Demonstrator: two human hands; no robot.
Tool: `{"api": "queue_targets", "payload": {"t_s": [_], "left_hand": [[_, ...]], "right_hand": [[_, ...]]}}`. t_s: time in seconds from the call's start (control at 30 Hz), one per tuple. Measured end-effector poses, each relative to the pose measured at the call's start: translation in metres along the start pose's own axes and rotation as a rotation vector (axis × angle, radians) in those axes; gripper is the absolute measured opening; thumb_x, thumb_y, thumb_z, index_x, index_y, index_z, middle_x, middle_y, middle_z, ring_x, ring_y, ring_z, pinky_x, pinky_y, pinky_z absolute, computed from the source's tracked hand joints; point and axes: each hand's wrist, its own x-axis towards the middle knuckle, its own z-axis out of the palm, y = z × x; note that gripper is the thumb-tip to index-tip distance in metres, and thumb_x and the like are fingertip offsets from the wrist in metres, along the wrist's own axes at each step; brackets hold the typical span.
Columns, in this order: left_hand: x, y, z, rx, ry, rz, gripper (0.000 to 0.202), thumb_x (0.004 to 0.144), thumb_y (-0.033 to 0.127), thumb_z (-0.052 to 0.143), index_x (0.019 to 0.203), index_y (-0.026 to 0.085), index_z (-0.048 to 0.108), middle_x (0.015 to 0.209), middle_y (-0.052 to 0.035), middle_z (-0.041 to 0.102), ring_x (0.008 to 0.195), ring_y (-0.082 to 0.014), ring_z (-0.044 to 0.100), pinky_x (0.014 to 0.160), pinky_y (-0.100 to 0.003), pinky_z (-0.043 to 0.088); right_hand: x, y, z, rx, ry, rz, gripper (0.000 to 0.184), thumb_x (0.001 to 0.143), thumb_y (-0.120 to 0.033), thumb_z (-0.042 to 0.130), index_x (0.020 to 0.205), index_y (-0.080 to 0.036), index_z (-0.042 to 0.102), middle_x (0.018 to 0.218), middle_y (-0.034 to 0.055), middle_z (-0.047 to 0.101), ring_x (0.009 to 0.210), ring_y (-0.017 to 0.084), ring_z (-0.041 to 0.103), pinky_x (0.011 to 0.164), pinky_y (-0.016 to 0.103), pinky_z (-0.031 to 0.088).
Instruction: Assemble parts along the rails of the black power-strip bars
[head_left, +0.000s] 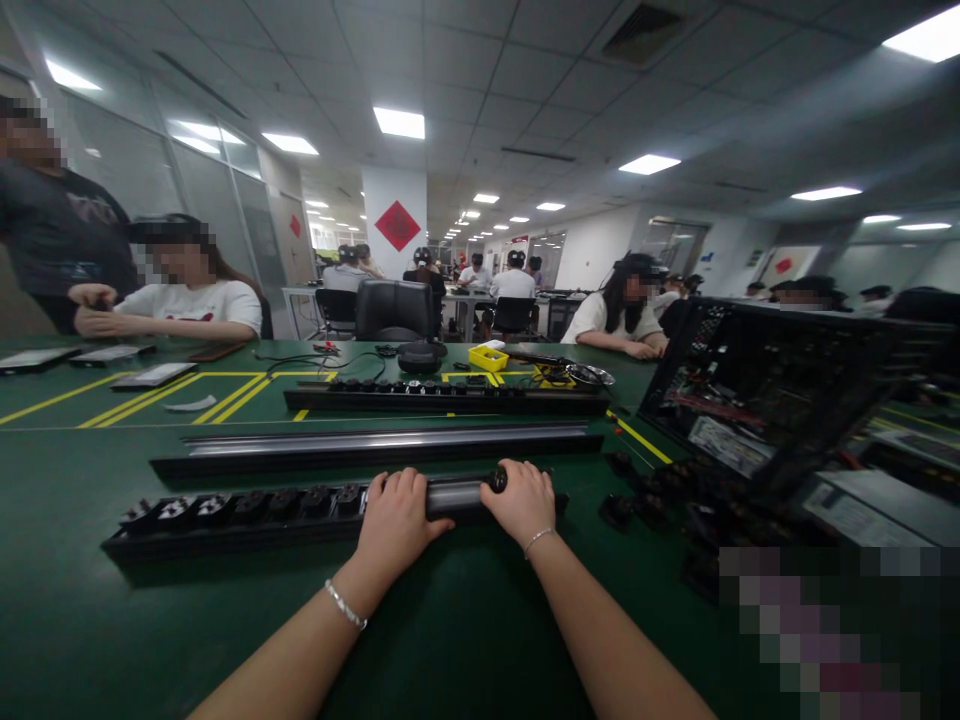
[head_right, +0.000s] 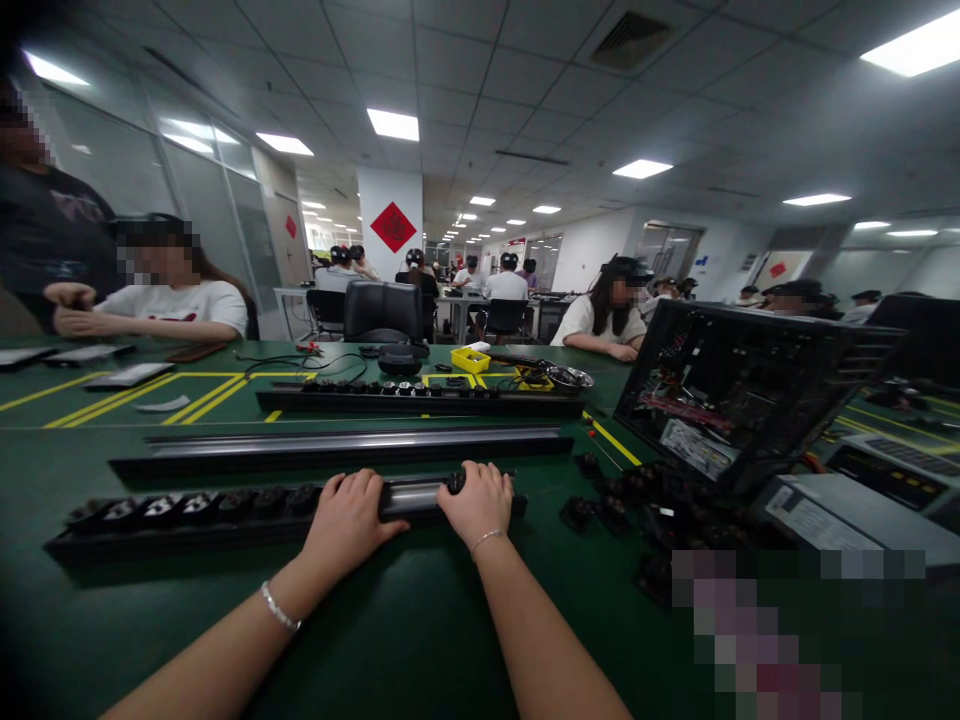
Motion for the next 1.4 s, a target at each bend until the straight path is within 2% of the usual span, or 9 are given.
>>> {"api": "queue_targets", "payload": {"t_s": [0.2, 0.4, 0.6, 0.87, 1.1, 1.17, 1.27, 1.33, 1.4], "left_hand": [[0.0, 0.0, 0.001, -0.017, 0.001, -0.003, 0.049, 0.064, 0.055, 0.06, 0.092, 0.016, 0.054, 0.094, -0.0088, 0.056, 0.091, -0.0255, 0.052, 0.091, -0.043, 0.031], [0.0, 0.0, 0.001, -0.032, 0.001, -0.016, 0.047, 0.064, 0.054, 0.061, 0.093, 0.018, 0.055, 0.096, -0.0093, 0.056, 0.094, -0.0262, 0.051, 0.092, -0.044, 0.03], [0.0, 0.001, 0.0, -0.006, 0.005, -0.01, 0.049, 0.063, 0.055, 0.061, 0.093, 0.016, 0.055, 0.095, -0.009, 0.056, 0.092, -0.0257, 0.051, 0.092, -0.044, 0.03], [0.0, 0.002, -0.003, -0.003, -0.008, -0.02, 0.047, 0.064, 0.055, 0.061, 0.092, 0.018, 0.055, 0.095, -0.0086, 0.057, 0.092, -0.0257, 0.052, 0.093, -0.045, 0.029], [-0.001, 0.001, -0.001, -0.003, -0.017, -0.016, 0.048, 0.065, 0.054, 0.06, 0.095, 0.017, 0.056, 0.099, -0.0105, 0.058, 0.097, -0.0275, 0.052, 0.094, -0.046, 0.029], [-0.001, 0.002, -0.002, 0.009, 0.009, -0.002, 0.049, 0.066, 0.053, 0.059, 0.098, 0.016, 0.057, 0.109, -0.0138, 0.057, 0.11, -0.031, 0.046, 0.098, -0.05, 0.025], [-0.002, 0.008, -0.004, 0.018, 0.067, 0.077, 0.046, 0.071, 0.044, 0.057, 0.106, 0.015, 0.056, 0.131, -0.0153, 0.046, 0.129, -0.0323, 0.026, 0.105, -0.053, 0.016], [-0.005, 0.014, -0.002, -0.01, 0.074, 0.166, 0.045, 0.076, 0.035, 0.052, 0.116, 0.015, 0.052, 0.139, -0.0117, 0.037, 0.133, -0.0282, 0.02, 0.107, -0.049, 0.016], [-0.008, 0.019, 0.003, -0.06, 0.044, 0.257, 0.05, 0.078, 0.031, 0.048, 0.126, 0.017, 0.043, 0.141, -0.0083, 0.035, 0.133, -0.0243, 0.02, 0.107, -0.044, 0.021]], "right_hand": [[-0.003, 0.0, 0.002, 0.02, 0.037, 0.013, 0.053, 0.073, -0.043, 0.048, 0.12, -0.018, 0.048, 0.12, 0.0091, 0.054, 0.12, 0.024, 0.037, 0.103, 0.042, 0.011], [0.001, 0.003, -0.002, 0.035, -0.008, 0.023, 0.05, 0.074, -0.037, 0.047, 0.121, -0.02, 0.046, 0.115, 0.0084, 0.057, 0.115, 0.021, 0.042, 0.1, 0.039, 0.019], [0.0, 0.007, -0.001, 0.022, 0.029, 0.021, 0.053, 0.073, -0.042, 0.048, 0.121, -0.02, 0.046, 0.119, 0.0088, 0.054, 0.118, 0.023, 0.038, 0.102, 0.046, 0.009], [0.002, 0.009, -0.005, 0.029, 0.018, 0.007, 0.047, 0.074, -0.035, 0.046, 0.119, -0.02, 0.048, 0.111, 0.0084, 0.058, 0.11, 0.022, 0.046, 0.095, 0.037, 0.024], [0.001, 0.011, -0.005, 0.031, 0.023, 0.002, 0.047, 0.074, -0.039, 0.046, 0.118, -0.021, 0.048, 0.112, 0.0077, 0.058, 0.111, 0.022, 0.044, 0.102, 0.044, 0.014], [0.001, 0.012, -0.004, 0.03, 0.028, -0.01, 0.047, 0.075, -0.039, 0.046, 0.118, -0.021, 0.049, 0.112, 0.0074, 0.058, 0.111, 0.022, 0.045, 0.101, 0.043, 0.015], [0.001, 0.012, -0.004, 0.028, 0.037, -0.021, 0.046, 0.075, -0.038, 0.046, 0.117, -0.02, 0.05, 0.111, 0.0073, 0.059, 0.109, 0.021, 0.046, 0.101, 0.04, 0.018], [0.001, 0.012, -0.005, 0.038, 0.045, -0.024, 0.046, 0.074, -0.037, 0.046, 0.117, -0.02, 0.05, 0.11, 0.0071, 0.059, 0.108, 0.021, 0.047, 0.101, 0.04, 0.019], [0.001, 0.012, -0.005, 0.048, 0.048, -0.025, 0.046, 0.074, -0.035, 0.046, 0.117, -0.02, 0.05, 0.11, 0.0072, 0.059, 0.108, 0.021, 0.047, 0.1, 0.039, 0.02]]}}
